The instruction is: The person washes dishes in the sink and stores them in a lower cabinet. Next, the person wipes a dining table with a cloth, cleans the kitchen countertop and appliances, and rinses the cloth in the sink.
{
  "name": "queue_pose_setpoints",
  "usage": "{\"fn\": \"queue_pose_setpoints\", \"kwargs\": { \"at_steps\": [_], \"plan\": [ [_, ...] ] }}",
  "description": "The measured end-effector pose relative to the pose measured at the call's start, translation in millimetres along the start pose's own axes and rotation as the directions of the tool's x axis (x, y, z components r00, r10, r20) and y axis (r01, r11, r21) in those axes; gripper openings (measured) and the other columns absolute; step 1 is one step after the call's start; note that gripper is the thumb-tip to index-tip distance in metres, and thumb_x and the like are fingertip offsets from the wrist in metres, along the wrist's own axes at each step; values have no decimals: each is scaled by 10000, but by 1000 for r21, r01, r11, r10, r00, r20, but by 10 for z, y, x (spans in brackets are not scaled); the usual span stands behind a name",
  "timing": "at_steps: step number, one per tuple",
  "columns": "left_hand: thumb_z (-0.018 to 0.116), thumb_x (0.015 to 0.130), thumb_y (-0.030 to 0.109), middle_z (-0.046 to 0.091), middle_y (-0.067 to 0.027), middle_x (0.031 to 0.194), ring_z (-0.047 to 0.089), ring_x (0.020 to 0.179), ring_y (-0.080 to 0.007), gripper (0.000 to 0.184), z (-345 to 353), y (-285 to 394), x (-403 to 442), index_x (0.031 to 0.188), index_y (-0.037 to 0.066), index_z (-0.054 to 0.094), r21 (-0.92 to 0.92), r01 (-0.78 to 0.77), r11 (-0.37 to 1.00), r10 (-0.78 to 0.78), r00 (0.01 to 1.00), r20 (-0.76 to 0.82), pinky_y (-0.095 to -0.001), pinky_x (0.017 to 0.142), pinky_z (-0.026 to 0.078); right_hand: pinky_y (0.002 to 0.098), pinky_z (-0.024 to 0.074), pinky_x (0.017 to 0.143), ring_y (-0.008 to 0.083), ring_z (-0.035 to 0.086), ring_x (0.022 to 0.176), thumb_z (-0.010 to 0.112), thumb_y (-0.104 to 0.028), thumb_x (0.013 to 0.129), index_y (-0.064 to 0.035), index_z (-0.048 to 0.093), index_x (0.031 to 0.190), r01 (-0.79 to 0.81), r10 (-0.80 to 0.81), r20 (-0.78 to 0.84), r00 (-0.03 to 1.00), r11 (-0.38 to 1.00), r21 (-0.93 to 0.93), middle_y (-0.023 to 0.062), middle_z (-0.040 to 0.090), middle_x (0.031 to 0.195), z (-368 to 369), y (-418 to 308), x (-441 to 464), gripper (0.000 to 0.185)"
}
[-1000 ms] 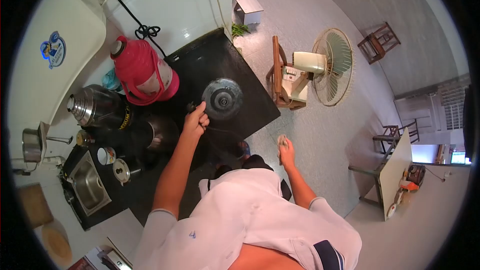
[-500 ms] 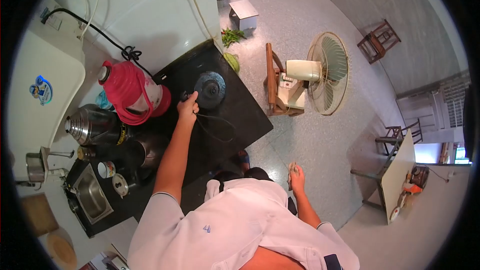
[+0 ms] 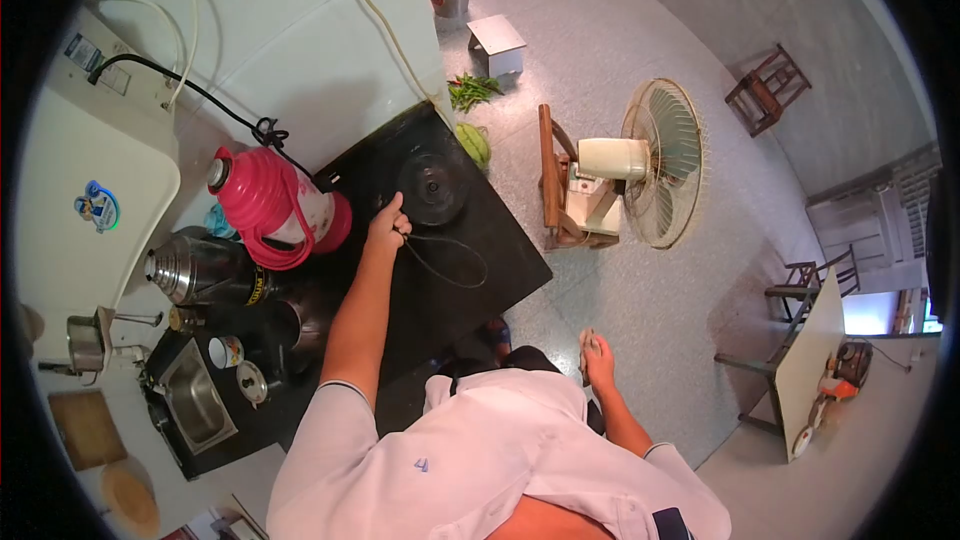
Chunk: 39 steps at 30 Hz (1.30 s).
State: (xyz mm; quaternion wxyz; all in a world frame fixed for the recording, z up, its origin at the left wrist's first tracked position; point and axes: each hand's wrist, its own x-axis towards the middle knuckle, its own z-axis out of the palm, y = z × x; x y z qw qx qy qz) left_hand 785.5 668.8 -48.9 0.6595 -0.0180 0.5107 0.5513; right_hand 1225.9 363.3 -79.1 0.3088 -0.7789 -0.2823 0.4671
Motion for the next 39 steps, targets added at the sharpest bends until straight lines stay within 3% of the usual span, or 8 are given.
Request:
{"fn": "queue_pose_setpoints", "kwargs": {
  "at_steps": [7, 13, 15, 23, 28, 33, 36, 39],
  "plan": [
    [763, 796, 189, 341, 25, 561, 327, 424, -111, 304, -305, -193, 218, 726, 140, 471, -95, 39, 995, -49, 994, -97, -261, 393, 245, 288, 472, 729, 144, 578, 826, 590, -260, 899, -24, 520, 1259, 63, -61, -75, 995, 998, 31, 85, 605, 1019, -142, 360, 10, 436],
    [743, 812, 192, 512, -49, 642, 497, 468, -165, 263, -114, -101, 92, 787, 75, 508, 272, -17, 962, 116, 929, -352, -294, 390, 372, 270, 459, 658, 119, 553, 764, 588, -247, 902, -17, 512, 1257, -82, 84, -20, 996, 993, 81, 66, 600, 960, -215, 191, -49, 430],
    [727, 805, 179, 569, -97, 700, 603, 592, -265, 263, -267, -158, 222, 902, -1, 561, 307, -104, 946, 211, 918, -337, -390, 531, 502, 270, 465, 663, 125, 563, 788, 581, -229, 898, -14, 508, 1261, -19, 20, -14, 1000, 998, 60, 74, 600, 989, -197, 123, 9, 428],
    [648, 783, 160, 466, -258, 1217, 488, 1154, -360, 559, -584, -366, -195, 1269, -62, 482, 804, -205, 558, 659, 698, -279, -399, 968, 411, 370, 545, 735, 241, 604, 1004, 504, -123, 878, -34, 416, 1340, -131, -12, 286, 958, 871, 474, 129, 558, 1187, 99, -965, 41, 479],
    [604, 825, 129, 464, -228, 1240, 506, 1141, -315, 466, -602, -807, -1217, 1251, -40, 515, 776, -296, 557, 730, 620, -287, -379, 965, 411, 386, 548, 704, 314, 585, 1048, 507, -231, 881, -69, 354, 1380, -425, -196, 739, 644, 712, 559, 175, 506, 1274, 583, -1684, -304, 546],
    [470, 934, 100, 614, -36, 762, 571, 713, -96, 243, -1134, -1507, -2358, 1097, -34, 590, 410, -493, 767, 601, 775, -193, -221, 645, 452, 458, 552, 801, 369, 538, 1140, 475, -269, 912, -76, 357, 1371, -709, -256, 948, 192, 631, 314, 187, 488, 1302, 1265, -2154, -902, 512],
    [462, 966, 202, 656, -90, 833, 642, 726, -156, 289, -1624, -1734, -3090, 1083, -27, 594, 340, -369, 865, 457, 860, -228, -273, 670, 534, 478, 536, 853, 374, 518, 1169, 470, -268, 914, -76, 353, 1376, -767, -182, 978, -106, 641, 36, 190, 482, 1311, 1718, -2116, -1301, 514],
    [457, 980, 270, 648, -107, 853, 644, 747, -176, 345, -2065, -1731, -3756, 1114, -24, 574, 110, -376, 920, 392, 874, -288, -287, 703, 534, 482, 519, 889, 378, 503, 1188, 464, -260, 915, -79, 351, 1380, -691, -48, 987, -154, 719, -72, 189, 478, 1319, 2118, -2054, -1976, 511]
  ]
}}
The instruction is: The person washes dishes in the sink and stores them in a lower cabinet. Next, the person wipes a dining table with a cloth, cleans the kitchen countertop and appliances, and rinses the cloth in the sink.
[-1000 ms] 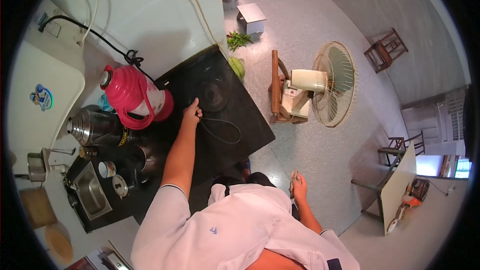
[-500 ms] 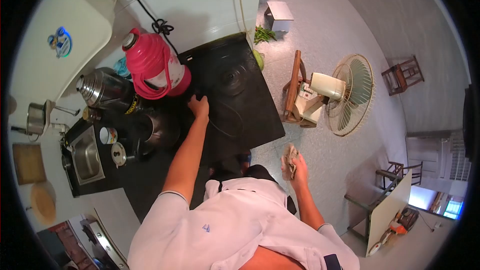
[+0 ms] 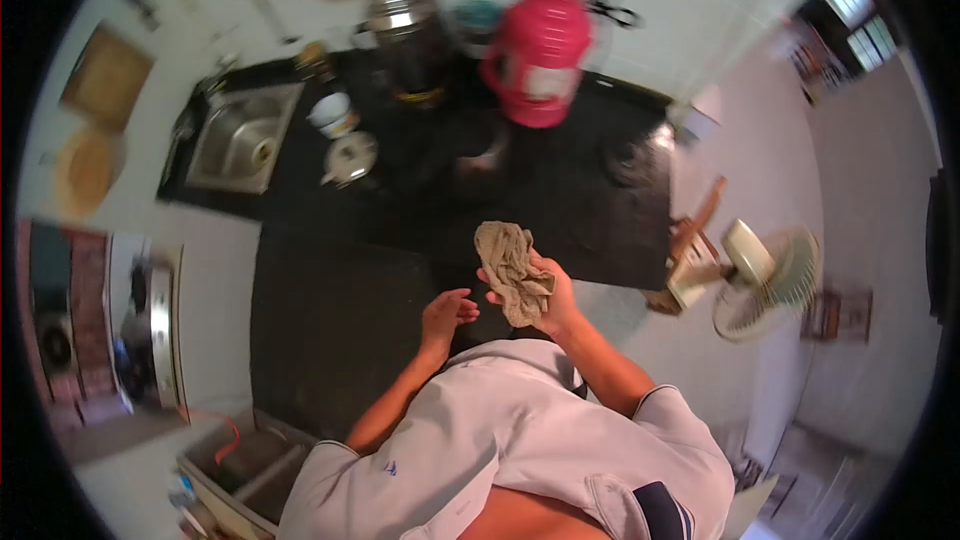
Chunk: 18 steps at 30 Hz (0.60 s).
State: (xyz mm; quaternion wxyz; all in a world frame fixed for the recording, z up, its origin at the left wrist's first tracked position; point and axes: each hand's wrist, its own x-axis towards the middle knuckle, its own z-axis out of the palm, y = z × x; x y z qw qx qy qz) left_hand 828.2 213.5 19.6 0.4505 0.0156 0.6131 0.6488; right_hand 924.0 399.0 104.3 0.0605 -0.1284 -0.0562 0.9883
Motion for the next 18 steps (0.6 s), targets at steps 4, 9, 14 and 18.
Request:
{"fn": "queue_pose_setpoints", "kwargs": {
  "at_steps": [4, 9, 14, 18],
  "plan": [
    [485, 965, 400, 637, -128, 958, 645, 836, -201, 502, -797, 380, -471, 1186, -49, 518, -287, -118, 951, 105, 993, -61, -310, 728, 545, 465, 493, 932, 362, 518, 1173, 420, -221, 923, -84, 360, 1375, -129, 129, -49, 990, 992, -1, 202, 473, 1330, 357, 900, 663, 476],
    [445, 970, 444, 599, -135, 1063, 609, 969, -213, 575, -1568, 1012, -963, 1264, -50, 444, -375, -272, 886, 238, 962, -135, -356, 835, 513, 423, 471, 952, 310, 536, 1157, 421, -256, 903, -49, 402, 1351, -339, 334, -58, 941, 932, -131, 190, 529, 1274, 506, 1949, 1442, 493],
    [456, 965, 427, 599, -138, 1065, 599, 973, -238, 558, -2186, 1091, -1189, 1275, -37, 443, -344, -323, 881, 233, 932, -279, -399, 849, 500, 444, 453, 972, 315, 529, 1168, 411, -255, 909, -42, 414, 1347, -303, 297, -76, 952, 949, -91, 171, 525, 1287, 835, 2622, 1994, 487],
    [435, 991, 351, 592, -170, 1047, 613, 953, -254, 495, -2547, 1092, -1083, 1261, -63, 450, -383, -340, 859, 194, 908, -371, -374, 827, 516, 469, 450, 974, 325, 522, 1178, 396, -247, 915, -22, 412, 1345, -313, 312, -25, 950, 946, -88, 167, 516, 1300, 859, 2830, 2546, 486]
  ]
}}
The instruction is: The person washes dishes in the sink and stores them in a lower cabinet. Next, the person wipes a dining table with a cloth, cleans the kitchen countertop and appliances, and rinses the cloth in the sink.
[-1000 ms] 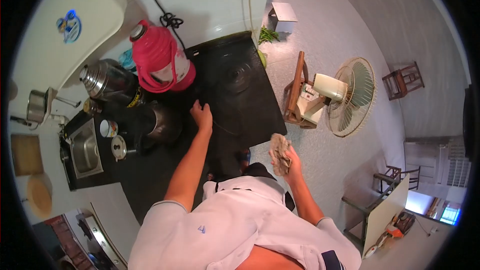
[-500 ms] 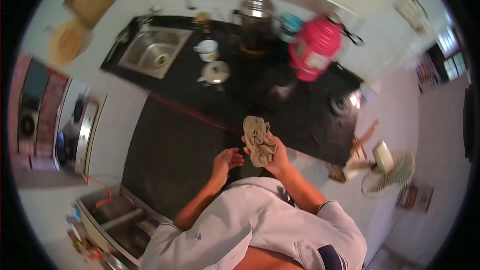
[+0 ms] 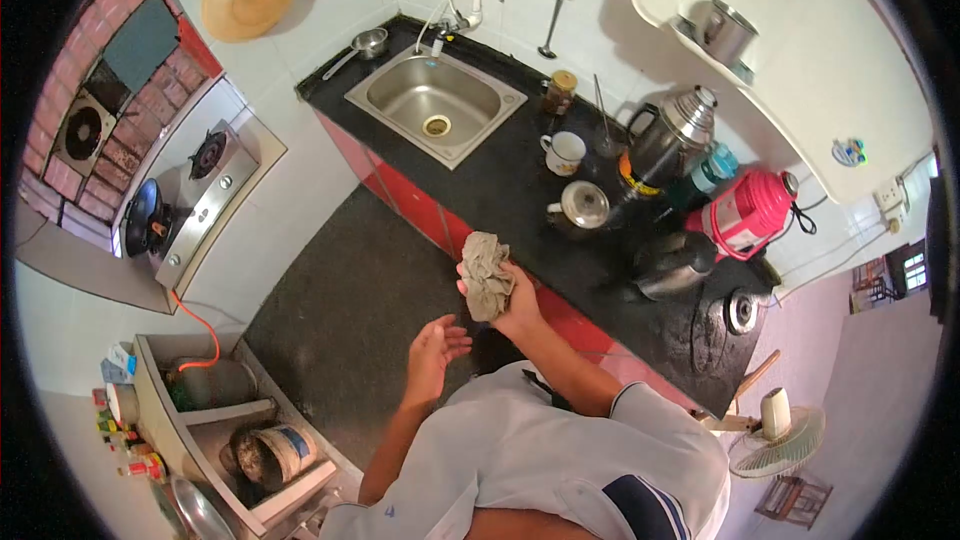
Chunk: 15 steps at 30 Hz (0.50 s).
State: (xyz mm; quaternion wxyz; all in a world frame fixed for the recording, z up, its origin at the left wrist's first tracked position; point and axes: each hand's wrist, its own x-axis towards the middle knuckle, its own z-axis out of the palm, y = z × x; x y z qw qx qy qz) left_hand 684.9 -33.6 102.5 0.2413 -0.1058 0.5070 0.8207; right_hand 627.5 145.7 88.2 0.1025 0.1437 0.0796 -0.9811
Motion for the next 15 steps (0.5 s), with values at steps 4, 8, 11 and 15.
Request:
{"fn": "queue_pose_setpoints", "kwargs": {
  "at_steps": [4, 8, 11, 15],
  "plan": [
    [458, 979, 365, 598, -143, 1023, 623, 913, -252, 505, -222, 236, 423, 1263, -53, 447, 60, 13, 998, -13, 1000, -6, -388, 820, 523, 484, 459, 964, 332, 560, 1121, 368, -256, 938, -13, 423, 1326, 2, -2, 3, 1000, 997, 72, 191, 547, 1245, 96, -93, 554, 462],
    [454, 985, 339, 601, -151, 1033, 624, 922, -245, 472, -349, 653, 1120, 1248, -53, 468, 130, 11, 992, -11, 1000, -1, -365, 806, 528, 484, 461, 955, 333, 560, 1116, 368, -264, 938, -3, 439, 1310, 70, -69, -18, 997, 994, 79, 202, 555, 1232, 88, -160, 1306, 461],
    [465, 981, 339, 598, -150, 1064, 612, 969, -236, 475, -444, 1034, 1657, 1263, -42, 460, 197, 49, 979, -55, 998, 24, -357, 823, 515, 473, 450, 968, 331, 543, 1134, 369, -269, 945, -21, 444, 1310, 70, -57, -88, 994, 986, 153, 189, 540, 1247, 84, -148, 1885, 448],
    [450, 981, 365, 548, -138, 1207, 559, 1092, -235, 496, -339, 1326, 2511, 1334, 18, 413, 155, 43, 987, -57, 995, 84, -390, 897, 481, 443, 442, 975, 308, 540, 1128, 360, -215, 967, -37, 436, 1314, 134, -122, -159, 980, 989, 68, 157, 530, 1252, 312, -224, 2501, 398]
  ]
}}
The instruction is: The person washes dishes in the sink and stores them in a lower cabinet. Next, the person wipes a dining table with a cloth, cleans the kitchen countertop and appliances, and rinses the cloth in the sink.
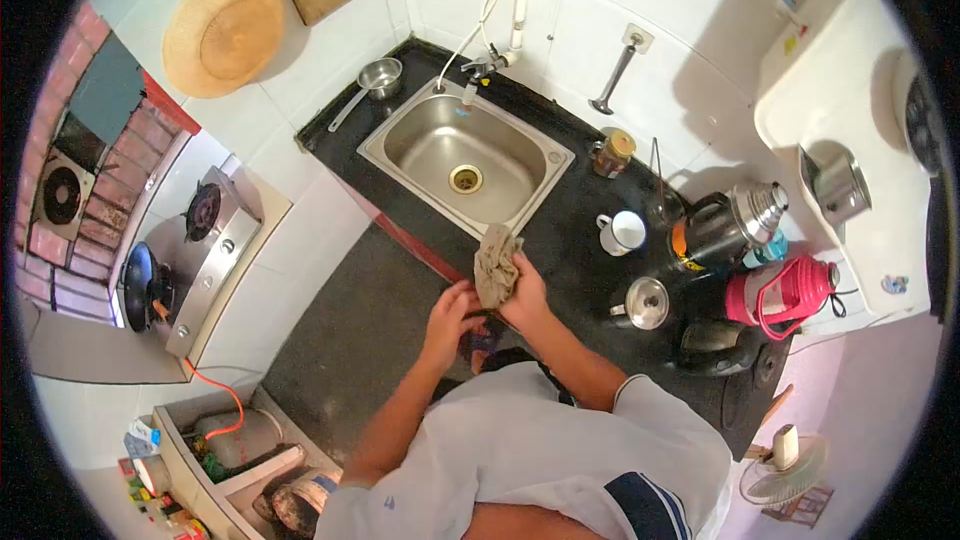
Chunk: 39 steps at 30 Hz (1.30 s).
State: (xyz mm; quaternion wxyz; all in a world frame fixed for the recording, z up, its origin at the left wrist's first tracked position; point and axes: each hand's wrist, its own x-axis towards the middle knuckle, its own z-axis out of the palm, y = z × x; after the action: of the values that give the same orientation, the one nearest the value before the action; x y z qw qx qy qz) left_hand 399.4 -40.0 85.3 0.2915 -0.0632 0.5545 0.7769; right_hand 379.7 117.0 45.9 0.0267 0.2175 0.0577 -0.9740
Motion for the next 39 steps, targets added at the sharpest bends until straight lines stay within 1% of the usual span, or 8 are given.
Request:
{"fn": "queue_pose_setpoints", "kwargs": {
  "at_steps": [3, 13, 16, 19, 21, 23, 31, 39],
  "plan": [
    [434, 990, 338, 520, -92, 1274, 527, 1140, -212, 465, 5, 166, 615, 1362, 64, 390, -327, 136, 935, -91, 985, 149, -408, 946, 447, 426, 440, 968, 284, 545, 1105, 354, -148, 978, -41, 420, 1327, 68, -74, -69, 995, 994, -89, 119, 530, 1245, 264, 44, 272, 371],
    [461, 985, 279, 554, -57, 1195, 568, 1071, -206, 334, -208, 234, 2047, 1244, 67, 457, -204, 377, 903, -285, 883, 373, -392, 896, 481, 310, 385, 958, 203, 508, 1114, 467, -145, 929, -5, 427, 1357, 301, -531, -127, 838, 644, -704, 117, 538, 1224, 163, -67, 1188, 452],
    [559, 937, 176, 587, -74, 1125, 604, 991, -201, 309, -455, 308, 2594, 1197, 35, 470, -69, 418, 906, -371, 860, 350, -374, 851, 504, 286, 439, 838, 160, 543, 988, 501, -150, 895, 40, 581, 1155, 106, -794, 189, 578, -157, -982, 76, 583, 1126, -119, -27, 1636, 332],
    [700, 827, 106, 591, -104, 1078, 597, 981, -191, 442, -821, 596, 3106, 1192, 9, 470, 164, 341, 926, -378, 848, 372, -342, 857, 489, 300, 450, 859, 200, 593, 970, 560, -144, 835, 6, 650, 1047, 146, -641, -195, 742, 439, -887, 130, 651, 1031, 82, 89, 1845, 274],
    [728, 777, 98, 623, -88, 987, 628, 870, -202, 475, -982, 822, 3364, 1168, 3, 476, 512, 166, 843, -359, 882, 305, -369, 729, 539, 292, 468, 766, 147, 574, 902, 532, -194, 883, 0, 604, 1162, 130, -677, -123, 725, 310, -942, 47, 636, 1022, -126, 294, 2107, 346],
    [745, 758, 111, 616, -95, 996, 630, 840, -214, 510, -1252, 842, 3679, 1177, 7, 473, 522, 148, 840, -336, 898, 285, -364, 702, 540, 286, 465, 769, 143, 587, 886, 534, -206, 889, -6, 604, 1160, 131, -725, -230, 649, 404, -905, 63, 650, 1000, 46, 490, 2402, 345],
    [728, 763, 93, 590, -131, 1059, 634, 834, -261, 547, -1579, 942, 4701, 1234, 38, 455, 646, 38, 762, -222, 953, 205, -369, 677, 546, 385, 477, 857, 318, 627, 966, 568, -316, 865, -2, 562, 1189, 180, -910, 164, 381, -101, -978, 184, 649, 1034, 1371, -306, 3081, 451],
    [575, 868, 97, 637, -113, 998, 644, 859, -267, 273, -1404, 1085, 5090, 1130, 28, 552, 268, 504, 821, -570, 718, 399, -392, 701, 557, 407, 473, 802, 331, 618, 900, 585, -327, 851, -5, 547, 1148, 14, -951, 151, 268, -153, -988, 193, 620, 1003, 2320, -587, 3321, 440]
  ]
}}
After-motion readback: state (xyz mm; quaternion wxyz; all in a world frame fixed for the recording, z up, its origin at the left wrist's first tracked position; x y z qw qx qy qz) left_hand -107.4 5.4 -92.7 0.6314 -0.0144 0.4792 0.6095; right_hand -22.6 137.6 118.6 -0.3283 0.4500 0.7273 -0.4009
